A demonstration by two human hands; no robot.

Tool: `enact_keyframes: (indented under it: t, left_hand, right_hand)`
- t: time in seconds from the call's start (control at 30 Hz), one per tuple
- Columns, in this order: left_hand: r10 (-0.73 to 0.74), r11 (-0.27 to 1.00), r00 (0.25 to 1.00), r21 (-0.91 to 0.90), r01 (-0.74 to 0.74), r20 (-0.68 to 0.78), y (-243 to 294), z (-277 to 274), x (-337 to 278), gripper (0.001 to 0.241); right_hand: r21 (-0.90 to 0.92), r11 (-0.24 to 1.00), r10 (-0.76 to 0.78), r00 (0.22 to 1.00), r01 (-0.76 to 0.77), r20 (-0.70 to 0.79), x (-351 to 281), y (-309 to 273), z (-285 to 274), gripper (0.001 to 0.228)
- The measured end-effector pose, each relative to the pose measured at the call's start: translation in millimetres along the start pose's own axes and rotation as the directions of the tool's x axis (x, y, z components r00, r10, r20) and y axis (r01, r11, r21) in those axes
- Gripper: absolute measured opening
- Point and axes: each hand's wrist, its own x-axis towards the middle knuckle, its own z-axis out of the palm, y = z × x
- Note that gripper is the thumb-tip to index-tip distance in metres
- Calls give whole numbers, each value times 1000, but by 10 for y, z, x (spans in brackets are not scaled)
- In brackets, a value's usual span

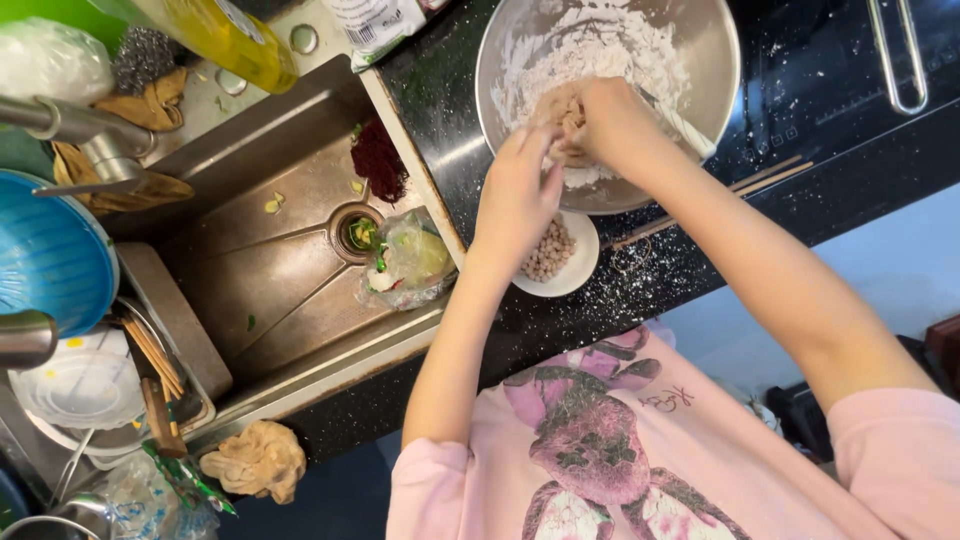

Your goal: The recorder is rolling small pieces of dough into balls and placing them in a bowl on a kitchen counter.

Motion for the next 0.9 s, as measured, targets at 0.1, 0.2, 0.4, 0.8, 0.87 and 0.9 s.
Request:
enact_keyframes:
  t: [0.1,0.2,0.4,0.8,0.87,0.9]
  left_hand:
    - [-49,984,995,173,34,85,-264,220,281,27]
    - [-94,936,982,350,32,161,-485,485,406,19]
    - [-129,917,973,396,43,193,-569,636,510,13]
    - [-240,941,965,271,204,105,-544,896,688,24]
    - [-274,936,955,257,240,110,-545,908,720,25]
    - [-272,922,957,314,228,104,-573,924,733,25]
  right_hand:
    - [61,998,-4,1000,3,22,48,-32,-27,29]
    - [63,998,-17,1000,15,17,128,77,-7,26]
    - [43,983,-180,983,178,47,215,101,58,30]
    - [135,991,-28,981,2,190,397,372,53,41]
    - [150,987,-80,986,57,146,462,610,154,41]
    - [141,990,-48,988,27,149,507,686,200,28]
